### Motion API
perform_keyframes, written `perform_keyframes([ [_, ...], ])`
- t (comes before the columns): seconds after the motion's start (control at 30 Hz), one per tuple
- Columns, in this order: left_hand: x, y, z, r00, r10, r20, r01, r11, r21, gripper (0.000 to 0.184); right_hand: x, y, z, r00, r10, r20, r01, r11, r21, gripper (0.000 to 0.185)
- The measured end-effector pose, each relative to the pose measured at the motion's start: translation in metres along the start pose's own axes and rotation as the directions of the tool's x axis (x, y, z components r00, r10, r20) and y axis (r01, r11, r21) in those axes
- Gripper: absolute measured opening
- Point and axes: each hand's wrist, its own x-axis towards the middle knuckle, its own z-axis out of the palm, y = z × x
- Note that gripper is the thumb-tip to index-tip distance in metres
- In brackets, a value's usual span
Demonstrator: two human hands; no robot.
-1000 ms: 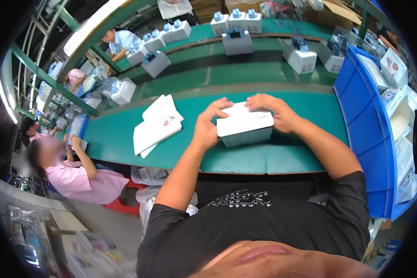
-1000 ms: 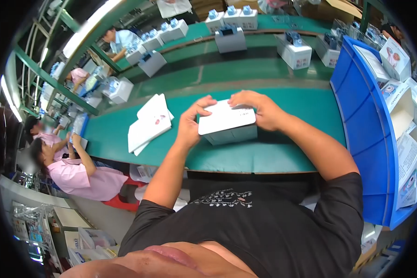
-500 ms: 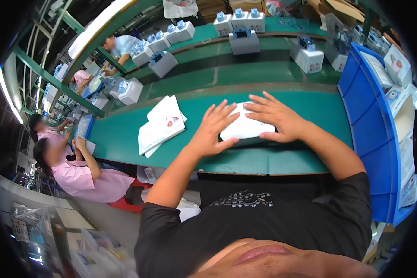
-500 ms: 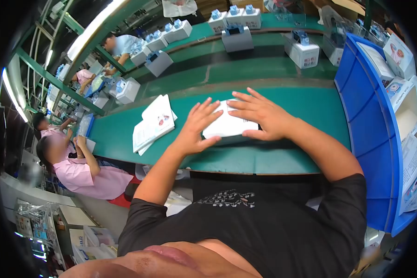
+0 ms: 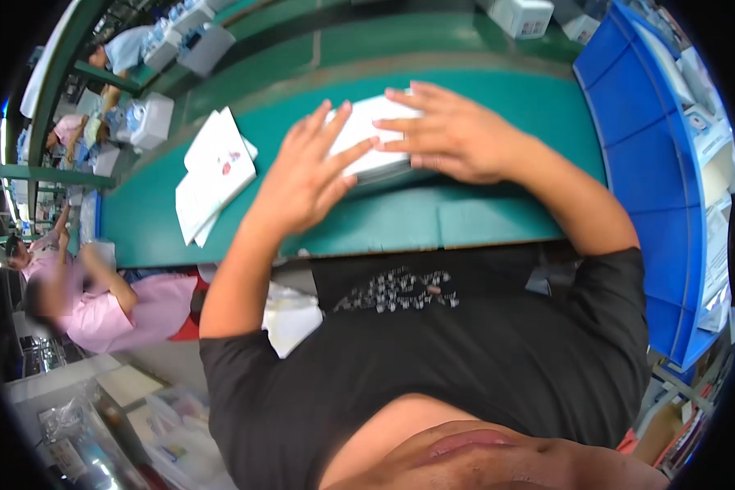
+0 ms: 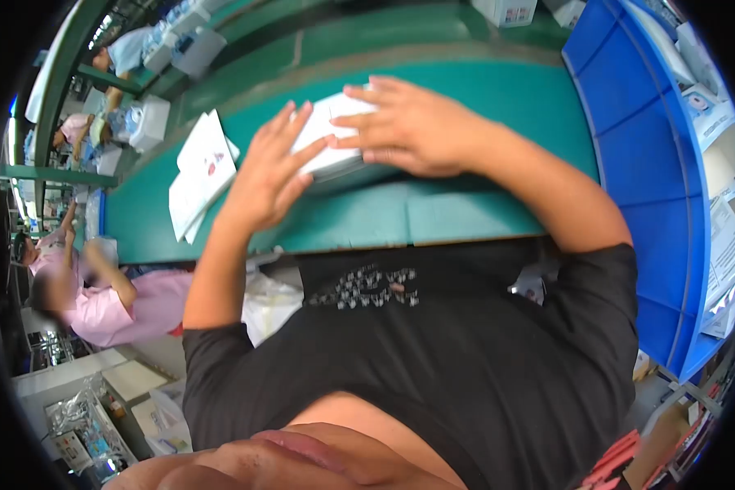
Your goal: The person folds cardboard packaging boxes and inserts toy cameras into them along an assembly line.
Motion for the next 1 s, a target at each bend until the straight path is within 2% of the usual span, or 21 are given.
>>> perform_keyframes([
  [0.03,0.002,-0.002,-0.003,0.999,0.026,-0.025,-0.025,0.999,0.029,0.052,0.001,0.002,-0.001,1.000,-0.008,-0.016,0.007,0.999,-0.042,0.041],
  [0.1,0.002,0.000,-0.009,0.999,0.012,0.046,-0.012,1.000,0.002,0.054,0.000,0.001,-0.002,0.999,-0.037,0.023,0.037,0.999,-0.023,0.044],
  [0.13,0.002,0.001,-0.011,0.999,0.024,0.033,-0.024,1.000,0.010,0.054,0.000,-0.001,-0.005,0.999,-0.037,0.021,0.038,0.998,-0.043,0.044],
  [0.3,0.004,0.009,-0.013,1.000,0.016,0.026,-0.017,0.998,0.066,0.062,0.002,-0.004,-0.007,0.997,-0.055,0.062,0.053,0.998,0.036,0.049],
  [0.43,0.020,0.025,-0.026,0.992,-0.103,0.069,0.101,0.995,0.026,0.074,0.008,-0.001,-0.002,0.995,-0.078,0.059,0.074,0.995,0.065,0.053],
  [0.5,0.025,0.028,-0.028,0.985,-0.152,0.076,0.153,0.988,-0.005,0.075,0.014,0.011,-0.008,0.996,-0.085,0.021,0.079,0.974,0.210,0.051],
  [0.53,0.027,0.027,-0.031,0.977,-0.192,0.096,0.196,0.980,-0.035,0.076,0.020,0.031,-0.002,0.990,-0.087,-0.110,0.115,0.954,0.278,0.053],
  [0.6,0.028,0.022,-0.038,0.954,-0.267,0.133,0.280,0.956,-0.090,0.079,0.032,0.087,0.000,0.949,0.160,-0.273,-0.035,0.911,0.412,0.056],
  [0.63,0.021,0.017,-0.040,0.953,-0.279,0.115,0.288,0.955,-0.071,0.079,0.043,0.116,-0.003,0.892,0.320,-0.320,-0.189,0.906,0.380,0.059],
  [0.67,0.009,0.010,-0.036,0.927,-0.369,0.071,0.367,0.847,-0.385,0.077,0.054,0.148,-0.006,0.800,0.470,-0.373,-0.342,0.868,0.361,0.062],
  [0.7,-0.009,0.003,-0.029,0.888,-0.457,0.058,0.377,0.649,-0.660,0.076,0.058,0.202,0.003,0.711,0.591,-0.381,-0.472,0.803,0.365,0.073],
  [0.73,-0.029,-0.004,-0.019,0.841,-0.536,0.077,0.324,0.384,-0.865,0.074,0.065,0.257,0.008,0.615,0.720,-0.321,-0.644,0.694,0.323,0.080],
  [0.77,-0.049,-0.009,-0.007,0.792,-0.599,0.123,0.212,0.081,-0.974,0.072,0.071,0.307,0.016,0.490,0.830,-0.267,-0.789,0.552,0.268,0.087],
  [0.83,-0.097,-0.021,0.044,0.714,-0.651,0.259,0.012,-0.358,-0.934,0.063,0.085,0.380,0.034,0.509,0.793,-0.334,-0.756,0.598,0.267,0.092],
  [0.87,-0.111,-0.018,0.060,0.708,-0.661,0.246,0.007,-0.343,-0.939,0.063,0.091,0.418,0.042,0.519,0.758,-0.395,-0.733,0.632,0.251,0.097],
  [0.93,-0.125,-0.010,0.088,0.597,-0.771,0.221,-0.026,-0.294,-0.955,0.059,0.091,0.475,0.061,0.534,0.676,-0.508,-0.686,0.698,0.207,0.107],
  [0.97,-0.126,-0.009,0.092,0.588,-0.781,0.208,-0.036,-0.283,-0.958,0.059,0.106,0.471,0.058,0.546,0.666,-0.509,-0.672,0.710,0.208,0.107],
  [1.0,-0.128,-0.007,0.095,0.589,-0.794,0.151,-0.115,-0.268,-0.956,0.060,0.119,0.450,0.053,0.563,0.701,-0.437,-0.678,0.695,0.241,0.111],
])
